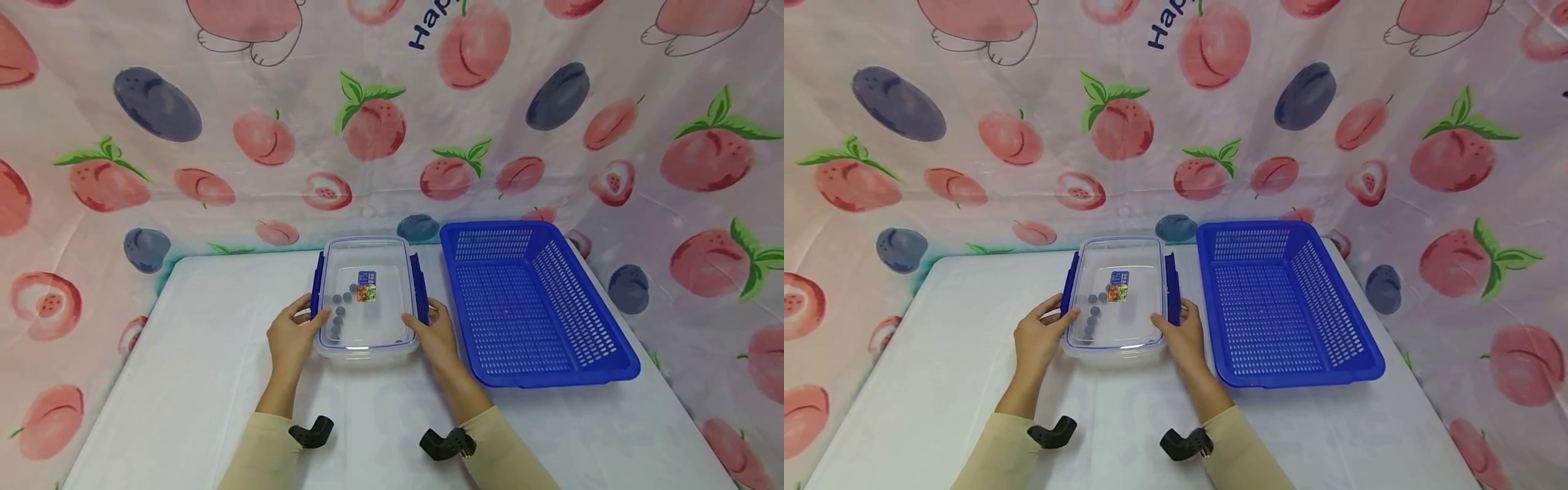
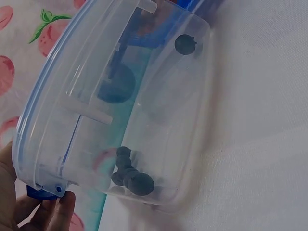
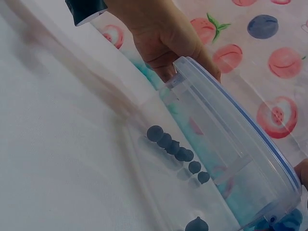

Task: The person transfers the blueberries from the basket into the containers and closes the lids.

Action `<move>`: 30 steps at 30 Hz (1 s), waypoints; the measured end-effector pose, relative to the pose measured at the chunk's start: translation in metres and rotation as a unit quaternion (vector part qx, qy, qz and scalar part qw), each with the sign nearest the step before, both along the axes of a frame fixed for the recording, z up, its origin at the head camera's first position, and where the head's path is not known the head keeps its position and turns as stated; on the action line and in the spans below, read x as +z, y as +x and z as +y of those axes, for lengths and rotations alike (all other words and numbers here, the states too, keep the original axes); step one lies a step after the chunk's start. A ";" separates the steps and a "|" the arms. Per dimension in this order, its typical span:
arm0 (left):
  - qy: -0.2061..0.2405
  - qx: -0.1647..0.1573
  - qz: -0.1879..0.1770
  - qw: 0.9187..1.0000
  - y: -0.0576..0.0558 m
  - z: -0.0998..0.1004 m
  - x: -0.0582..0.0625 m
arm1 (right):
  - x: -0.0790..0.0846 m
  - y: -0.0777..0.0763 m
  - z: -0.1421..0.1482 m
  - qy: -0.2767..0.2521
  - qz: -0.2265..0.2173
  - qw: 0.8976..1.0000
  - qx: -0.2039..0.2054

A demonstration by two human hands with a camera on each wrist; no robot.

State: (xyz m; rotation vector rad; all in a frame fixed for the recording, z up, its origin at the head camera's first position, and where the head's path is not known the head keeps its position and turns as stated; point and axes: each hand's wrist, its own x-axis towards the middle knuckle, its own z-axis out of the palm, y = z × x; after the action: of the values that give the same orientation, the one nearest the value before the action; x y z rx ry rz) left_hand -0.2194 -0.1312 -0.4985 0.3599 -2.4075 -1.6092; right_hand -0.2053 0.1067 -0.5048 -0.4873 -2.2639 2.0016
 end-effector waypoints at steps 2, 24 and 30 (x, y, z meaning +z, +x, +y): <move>-0.008 0.003 0.004 1.000 0.000 0.001 0.000 | 0.001 0.000 -0.001 0.012 0.016 1.000 -0.005; -0.074 -0.011 0.003 0.997 -0.026 0.002 0.007 | 0.014 -0.026 -0.015 0.110 0.069 0.990 -0.051; -0.073 -0.005 0.008 0.997 -0.032 0.005 0.005 | 0.012 -0.034 -0.015 0.119 0.087 0.987 -0.065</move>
State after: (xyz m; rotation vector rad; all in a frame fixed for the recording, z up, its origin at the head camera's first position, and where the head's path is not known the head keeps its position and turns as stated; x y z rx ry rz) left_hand -0.2513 -0.1263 -0.4932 0.3079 -2.4994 -1.4245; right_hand -0.2391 0.0914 -0.4931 -0.4089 -2.2582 1.6188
